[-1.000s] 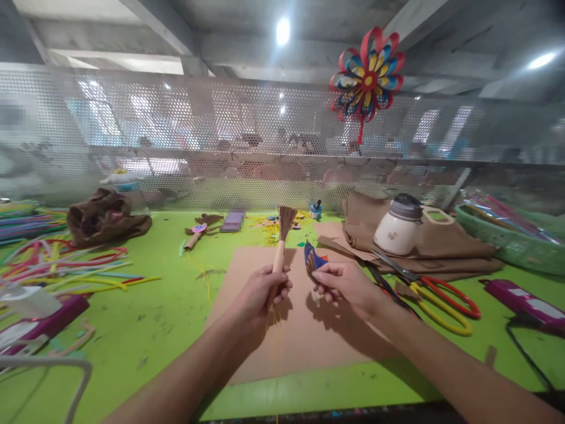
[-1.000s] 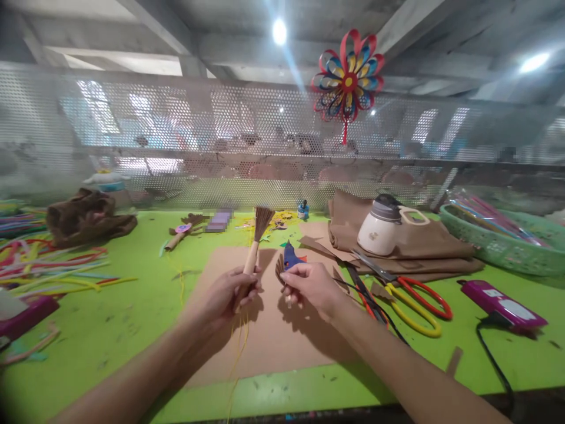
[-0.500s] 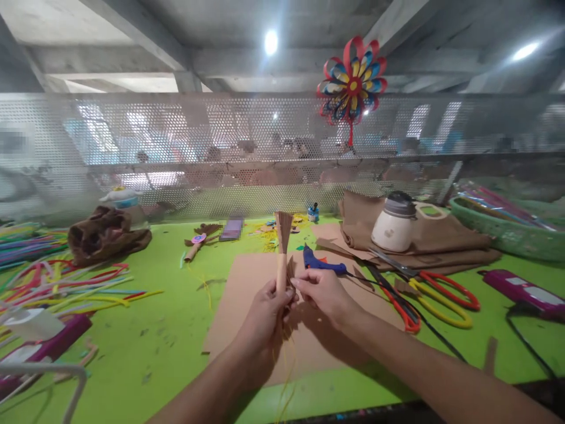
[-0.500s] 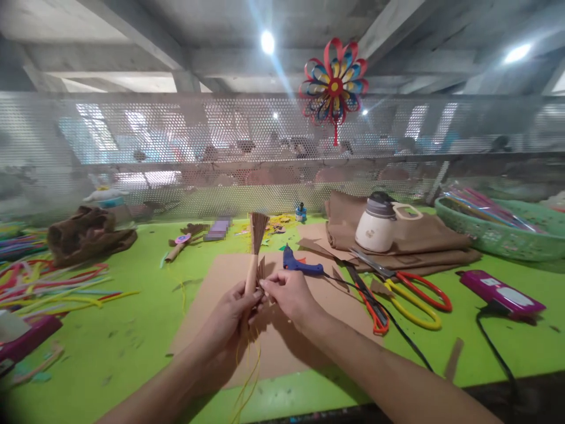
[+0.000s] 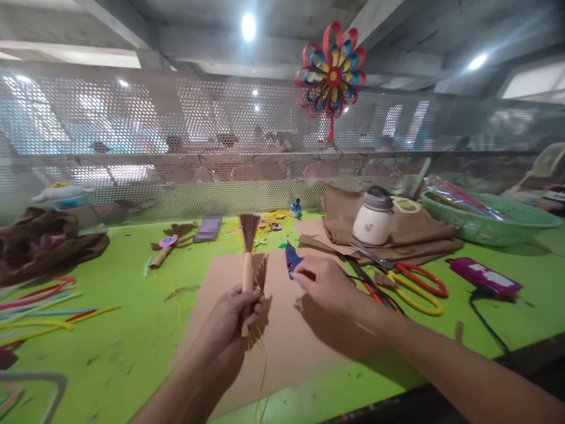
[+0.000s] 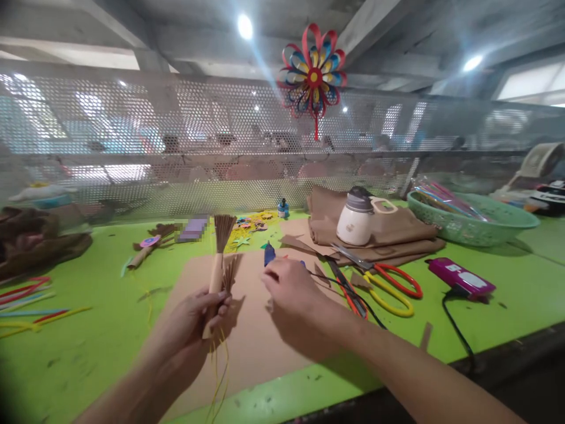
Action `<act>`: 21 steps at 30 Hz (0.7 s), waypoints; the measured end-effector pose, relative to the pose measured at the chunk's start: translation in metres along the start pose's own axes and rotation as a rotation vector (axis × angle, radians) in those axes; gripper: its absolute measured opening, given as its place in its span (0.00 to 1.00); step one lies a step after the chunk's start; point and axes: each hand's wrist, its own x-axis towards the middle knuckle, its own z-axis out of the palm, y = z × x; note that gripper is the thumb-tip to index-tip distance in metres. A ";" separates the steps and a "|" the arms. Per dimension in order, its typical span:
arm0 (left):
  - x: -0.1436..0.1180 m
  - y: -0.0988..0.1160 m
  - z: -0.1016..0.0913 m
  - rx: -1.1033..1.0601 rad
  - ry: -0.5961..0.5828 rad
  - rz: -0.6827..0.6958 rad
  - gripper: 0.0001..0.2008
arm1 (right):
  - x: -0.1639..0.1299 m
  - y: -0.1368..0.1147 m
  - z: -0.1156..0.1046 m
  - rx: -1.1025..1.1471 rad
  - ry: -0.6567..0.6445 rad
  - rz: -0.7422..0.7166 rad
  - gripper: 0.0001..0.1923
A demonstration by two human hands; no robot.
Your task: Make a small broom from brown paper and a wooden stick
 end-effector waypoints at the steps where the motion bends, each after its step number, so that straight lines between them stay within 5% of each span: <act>1: 0.001 -0.001 0.000 -0.013 0.000 -0.021 0.07 | 0.006 0.008 -0.006 -0.104 0.013 -0.020 0.10; 6: 0.007 -0.004 -0.004 -0.028 -0.032 -0.055 0.07 | 0.024 0.034 -0.002 -0.503 -0.036 -0.084 0.11; 11: 0.010 -0.004 -0.011 0.013 -0.048 -0.013 0.06 | 0.020 0.025 0.010 -0.533 -0.094 -0.009 0.11; 18: 0.012 -0.009 -0.011 0.016 -0.113 -0.040 0.07 | 0.026 0.073 -0.063 -0.505 -0.131 0.304 0.12; 21: 0.010 -0.008 -0.008 0.031 -0.104 -0.050 0.07 | 0.026 0.098 -0.072 -0.467 -0.239 0.380 0.12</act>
